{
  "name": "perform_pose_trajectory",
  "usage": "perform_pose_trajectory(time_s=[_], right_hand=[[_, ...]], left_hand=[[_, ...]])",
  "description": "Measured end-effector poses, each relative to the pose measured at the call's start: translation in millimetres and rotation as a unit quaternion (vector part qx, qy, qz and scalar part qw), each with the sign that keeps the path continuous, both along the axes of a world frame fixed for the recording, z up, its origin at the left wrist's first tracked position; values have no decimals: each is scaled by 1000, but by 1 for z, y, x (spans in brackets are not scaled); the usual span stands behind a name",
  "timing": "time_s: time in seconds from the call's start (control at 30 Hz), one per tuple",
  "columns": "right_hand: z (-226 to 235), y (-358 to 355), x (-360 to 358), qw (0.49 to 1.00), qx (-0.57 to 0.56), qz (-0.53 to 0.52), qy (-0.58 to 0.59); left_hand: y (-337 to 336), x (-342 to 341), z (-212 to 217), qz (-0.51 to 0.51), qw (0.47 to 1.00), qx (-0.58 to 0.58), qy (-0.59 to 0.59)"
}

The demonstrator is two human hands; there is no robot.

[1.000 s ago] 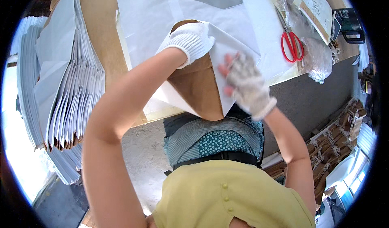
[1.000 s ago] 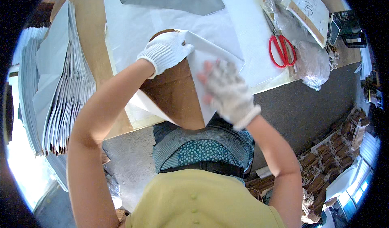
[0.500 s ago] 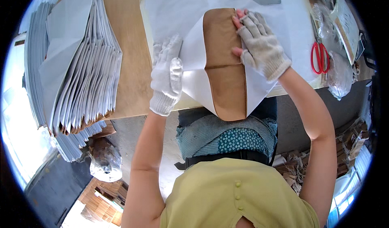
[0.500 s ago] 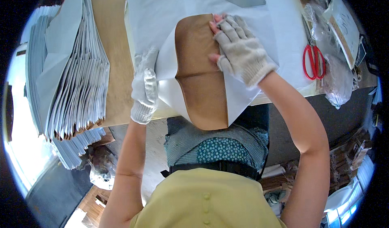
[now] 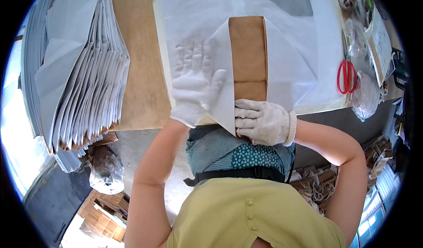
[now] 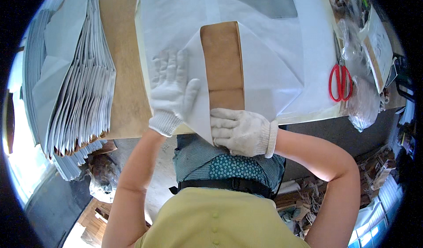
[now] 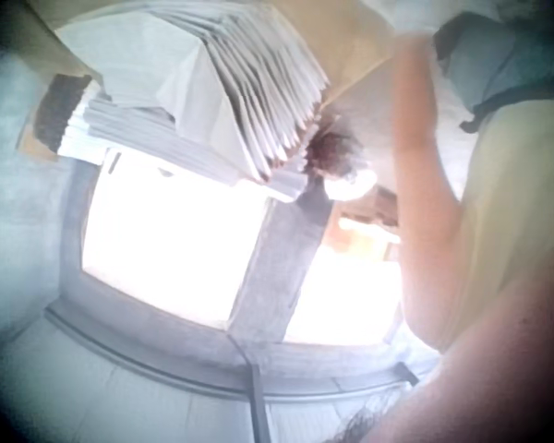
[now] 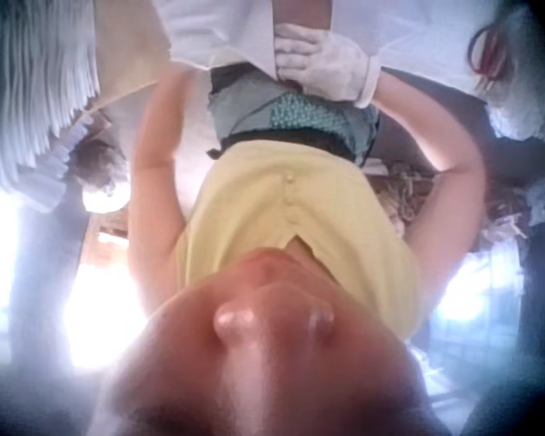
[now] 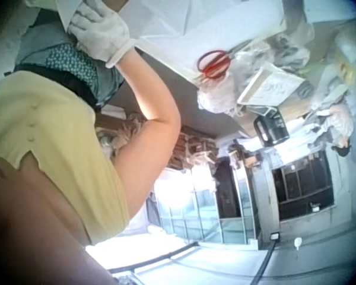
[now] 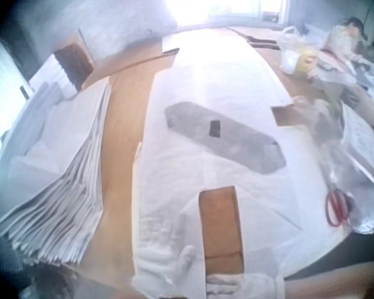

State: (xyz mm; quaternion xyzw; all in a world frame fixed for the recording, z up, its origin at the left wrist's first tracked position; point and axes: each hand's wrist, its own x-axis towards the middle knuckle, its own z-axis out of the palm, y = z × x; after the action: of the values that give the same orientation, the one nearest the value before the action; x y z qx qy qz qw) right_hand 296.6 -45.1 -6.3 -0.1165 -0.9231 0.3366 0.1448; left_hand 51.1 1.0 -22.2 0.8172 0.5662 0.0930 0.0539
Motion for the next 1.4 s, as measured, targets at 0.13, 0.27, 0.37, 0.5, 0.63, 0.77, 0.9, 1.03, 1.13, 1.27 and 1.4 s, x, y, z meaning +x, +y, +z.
perform_pose_trajectory(time_s=[0.13,0.27,0.37,0.5,0.63,0.77,0.9,1.03,1.13,1.27,1.4], right_hand=[[7,0,-4,1000,6,17,-18],[13,6,-13,991,97,-84,-25],[4,52,2,925,195,-321,-57],[21,141,30,744,194,-624,-138],[10,165,61,632,101,-745,-189],[16,184,92,624,-16,-761,-179],[50,147,156,652,-68,-754,40],[99,56,142,611,-267,-707,237],[101,20,164,639,-332,-692,50],[90,7,123,708,-280,-645,-64],[56,14,118,740,-238,-624,-80]], left_hand=[[29,38,3,-18,1000,13,-14],[49,47,8,-46,991,82,-99],[32,34,13,-57,989,64,-123],[-9,6,40,-53,993,32,-100],[-44,-21,36,-58,994,56,-66],[-47,-30,30,-49,995,57,-65],[-68,-47,27,-33,997,44,-56],[-93,-65,32,7,996,17,-84],[-92,-63,43,79,988,-25,-133],[-72,-84,34,10,962,1,-272],[-39,-109,45,-122,966,-71,-219]])
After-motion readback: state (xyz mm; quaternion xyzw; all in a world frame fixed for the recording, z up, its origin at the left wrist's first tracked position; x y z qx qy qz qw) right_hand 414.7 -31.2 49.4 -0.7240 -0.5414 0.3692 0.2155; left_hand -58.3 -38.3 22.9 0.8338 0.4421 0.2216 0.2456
